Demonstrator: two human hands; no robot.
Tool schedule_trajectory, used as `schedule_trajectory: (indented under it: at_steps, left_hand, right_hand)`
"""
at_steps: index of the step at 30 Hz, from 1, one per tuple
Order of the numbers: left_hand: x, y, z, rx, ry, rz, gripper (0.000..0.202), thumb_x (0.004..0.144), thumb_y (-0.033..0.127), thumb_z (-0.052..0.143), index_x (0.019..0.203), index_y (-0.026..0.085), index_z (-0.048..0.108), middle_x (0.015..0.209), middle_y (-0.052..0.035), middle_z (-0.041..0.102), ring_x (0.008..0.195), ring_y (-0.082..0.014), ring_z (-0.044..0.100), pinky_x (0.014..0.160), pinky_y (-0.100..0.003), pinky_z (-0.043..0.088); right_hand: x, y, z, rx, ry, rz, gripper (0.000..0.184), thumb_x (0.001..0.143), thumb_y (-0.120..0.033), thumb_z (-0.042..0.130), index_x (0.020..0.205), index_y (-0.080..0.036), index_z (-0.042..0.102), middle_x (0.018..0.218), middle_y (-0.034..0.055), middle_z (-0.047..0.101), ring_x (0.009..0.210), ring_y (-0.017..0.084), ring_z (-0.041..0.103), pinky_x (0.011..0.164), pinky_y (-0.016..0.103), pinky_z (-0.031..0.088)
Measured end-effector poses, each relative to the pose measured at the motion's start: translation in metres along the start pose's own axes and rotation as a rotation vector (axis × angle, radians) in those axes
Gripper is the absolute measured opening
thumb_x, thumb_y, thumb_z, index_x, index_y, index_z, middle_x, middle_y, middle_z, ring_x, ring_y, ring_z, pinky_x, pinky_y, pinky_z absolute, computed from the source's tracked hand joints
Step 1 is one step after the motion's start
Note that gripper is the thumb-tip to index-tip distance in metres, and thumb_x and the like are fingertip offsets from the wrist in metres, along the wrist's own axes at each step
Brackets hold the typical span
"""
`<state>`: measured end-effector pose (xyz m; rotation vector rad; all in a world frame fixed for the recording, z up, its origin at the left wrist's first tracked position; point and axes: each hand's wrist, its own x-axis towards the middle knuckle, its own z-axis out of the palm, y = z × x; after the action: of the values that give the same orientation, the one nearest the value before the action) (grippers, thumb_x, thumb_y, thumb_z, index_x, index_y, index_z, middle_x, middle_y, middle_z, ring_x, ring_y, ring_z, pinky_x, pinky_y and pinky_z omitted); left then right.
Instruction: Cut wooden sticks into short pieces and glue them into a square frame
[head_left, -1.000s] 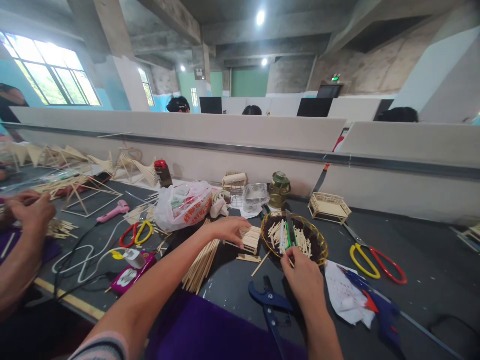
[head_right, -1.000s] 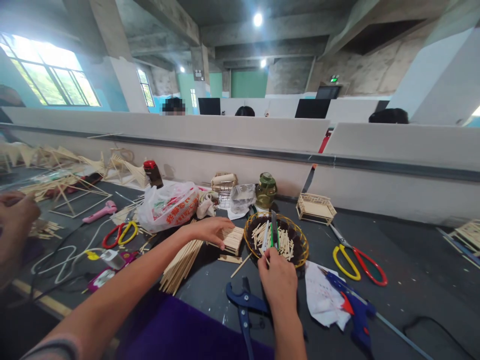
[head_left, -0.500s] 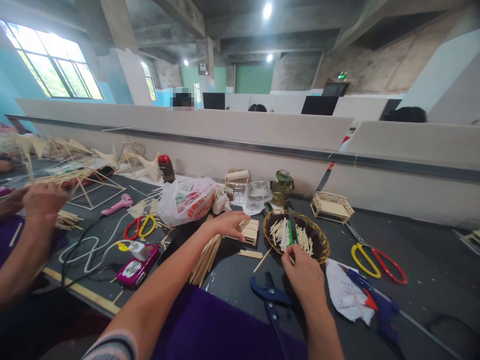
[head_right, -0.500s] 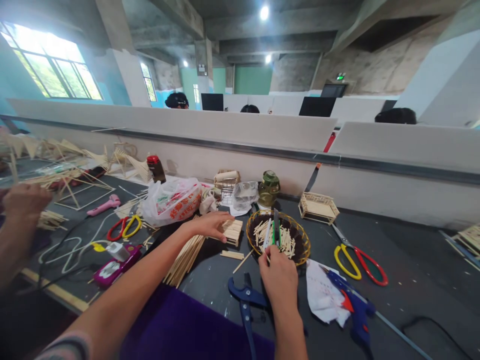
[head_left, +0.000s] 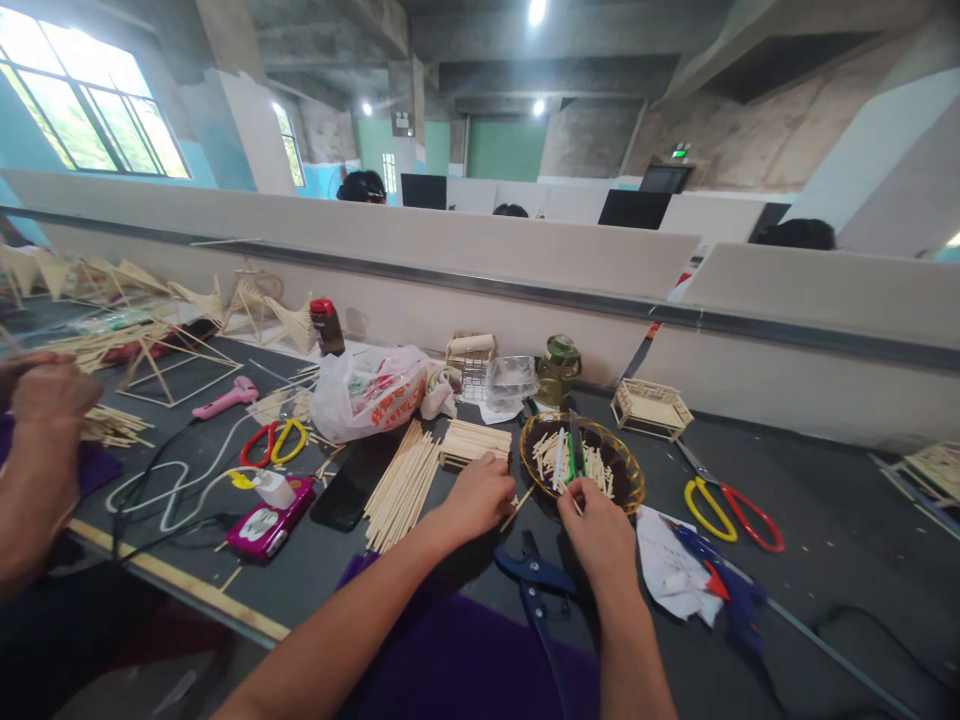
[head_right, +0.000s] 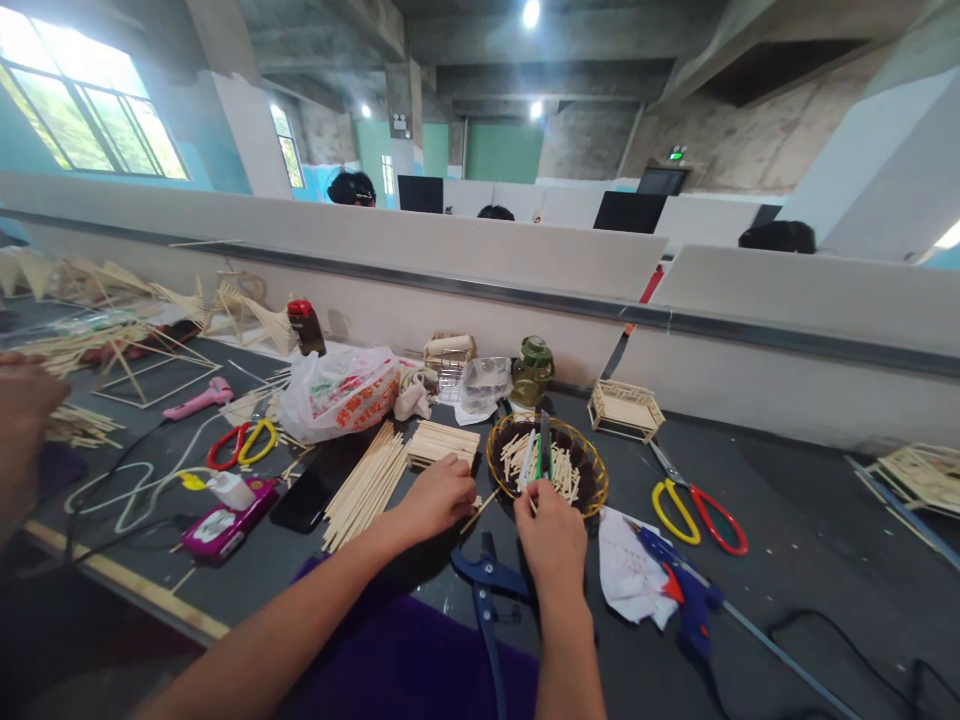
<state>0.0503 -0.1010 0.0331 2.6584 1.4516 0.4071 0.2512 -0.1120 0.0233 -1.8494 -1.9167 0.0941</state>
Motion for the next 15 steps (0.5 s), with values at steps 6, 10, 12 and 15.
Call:
schedule_trajectory:
  at_steps: [6,10,12,15]
  left_hand:
    - [-0.011,-0.003,0.011,0.037,-0.047,-0.109,0.017,0.084,0.02,0.051,0.082,0.018,0.068,0.087,-0.0103,0.061,0.092,-0.025,0.05,0.073,-0.034,0.039]
    - [-0.014,-0.006,0.014,-0.002,-0.059,-0.169,0.021,0.086,0.021,0.048,0.081,0.019,0.068,0.085,-0.0097,0.062,0.091,-0.0239,0.051,0.073,-0.033,0.039]
    - [-0.017,-0.007,0.015,-0.017,-0.047,-0.183,0.02,0.086,0.02,0.048,0.081,0.019,0.067,0.085,-0.009,0.062,0.09,-0.0234,0.052,0.072,-0.032,0.039]
    - [-0.021,-0.01,0.015,-0.045,-0.028,-0.208,0.018,0.085,0.021,0.049,0.081,0.019,0.067,0.085,-0.0084,0.063,0.09,-0.0228,0.053,0.074,-0.032,0.04]
  right_hand:
    - [0.003,0.006,0.009,0.132,0.005,-0.039,0.017,0.086,-0.028,0.041,0.083,-0.02,0.056,0.074,0.0042,0.064,0.07,0.019,0.061,0.063,0.026,0.035]
    - [0.007,0.009,0.017,0.166,0.052,-0.083,0.021,0.087,-0.026,0.036,0.083,-0.018,0.055,0.07,0.0057,0.063,0.066,0.019,0.06,0.063,0.028,0.036]
    - [0.008,0.01,0.02,0.189,0.065,-0.077,0.023,0.087,-0.026,0.036,0.083,-0.017,0.057,0.071,0.0068,0.064,0.066,0.02,0.06,0.064,0.029,0.037]
    - [0.008,0.011,0.02,0.288,0.061,-0.053,0.025,0.087,-0.032,0.039,0.085,-0.017,0.059,0.074,0.0079,0.066,0.069,0.021,0.061,0.067,0.031,0.04]
